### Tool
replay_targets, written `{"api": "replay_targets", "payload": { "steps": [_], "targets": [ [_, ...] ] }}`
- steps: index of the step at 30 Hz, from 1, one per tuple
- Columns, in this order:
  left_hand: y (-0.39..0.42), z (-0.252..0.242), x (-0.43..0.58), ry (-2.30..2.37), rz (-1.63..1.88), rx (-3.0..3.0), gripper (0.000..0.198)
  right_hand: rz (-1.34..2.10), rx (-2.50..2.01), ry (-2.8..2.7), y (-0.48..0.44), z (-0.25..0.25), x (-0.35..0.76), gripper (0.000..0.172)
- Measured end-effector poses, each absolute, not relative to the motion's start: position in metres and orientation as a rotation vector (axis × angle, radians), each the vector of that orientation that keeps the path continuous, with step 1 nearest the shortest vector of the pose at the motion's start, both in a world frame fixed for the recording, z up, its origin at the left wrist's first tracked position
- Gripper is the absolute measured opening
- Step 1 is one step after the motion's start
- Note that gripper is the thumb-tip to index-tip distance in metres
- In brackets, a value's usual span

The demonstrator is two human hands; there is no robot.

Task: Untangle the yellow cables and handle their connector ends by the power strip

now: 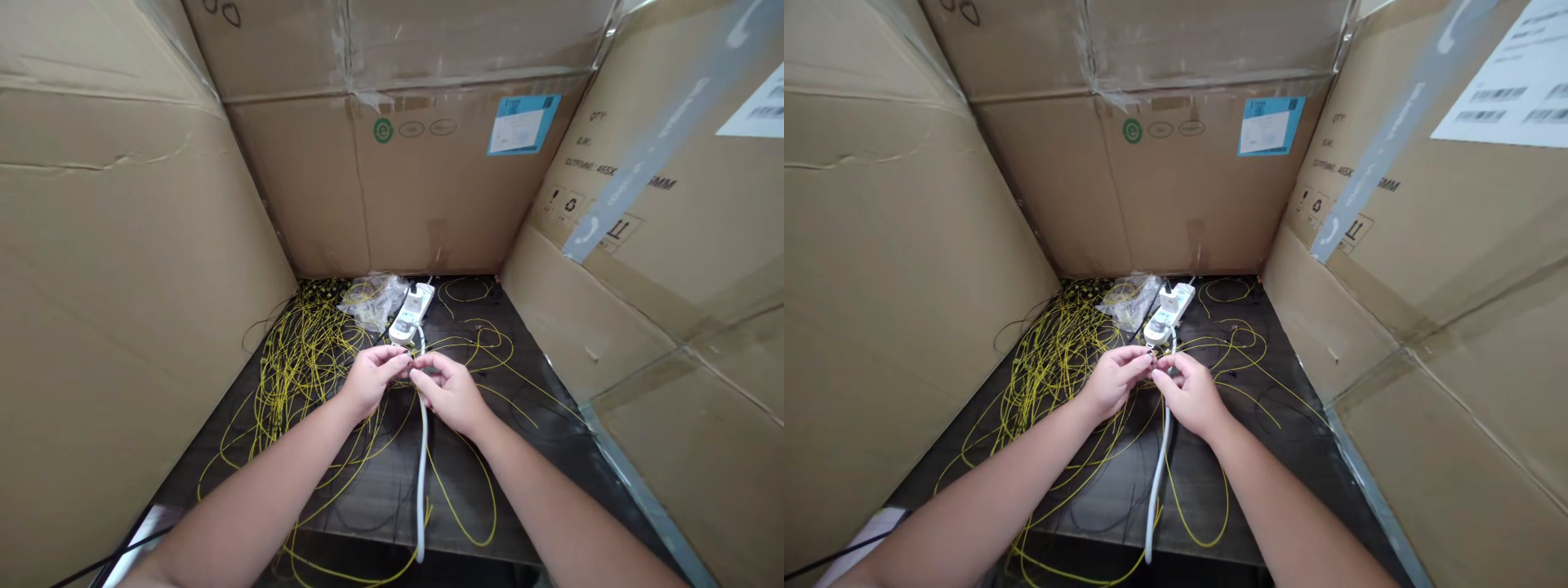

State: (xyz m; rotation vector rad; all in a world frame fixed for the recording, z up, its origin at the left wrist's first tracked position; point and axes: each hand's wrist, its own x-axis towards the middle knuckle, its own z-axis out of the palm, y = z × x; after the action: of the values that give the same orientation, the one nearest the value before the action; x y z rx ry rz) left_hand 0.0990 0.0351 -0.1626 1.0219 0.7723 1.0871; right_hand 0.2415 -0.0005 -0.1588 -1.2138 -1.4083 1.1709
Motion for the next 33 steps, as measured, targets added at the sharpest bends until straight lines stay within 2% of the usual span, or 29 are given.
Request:
{"api": "replay_targets", "payload": {
  "steps": [7,16,33],
  "targets": [
    [0.034,-0.163,0.100,0.600,1.058,0.783,0.013,0.977,-1.159,-1.560,0.001,-0.159,0.241,0.017],
    [0.030,-0.161,0.103,0.571,1.026,0.749,0.014,1.039,-1.088,-1.430,0.002,-0.162,0.238,0.015],
    [0.026,-0.162,0.107,0.525,1.084,0.816,0.013,1.406,-0.929,-1.033,0.000,-0.167,0.230,0.021]
  ]
}}
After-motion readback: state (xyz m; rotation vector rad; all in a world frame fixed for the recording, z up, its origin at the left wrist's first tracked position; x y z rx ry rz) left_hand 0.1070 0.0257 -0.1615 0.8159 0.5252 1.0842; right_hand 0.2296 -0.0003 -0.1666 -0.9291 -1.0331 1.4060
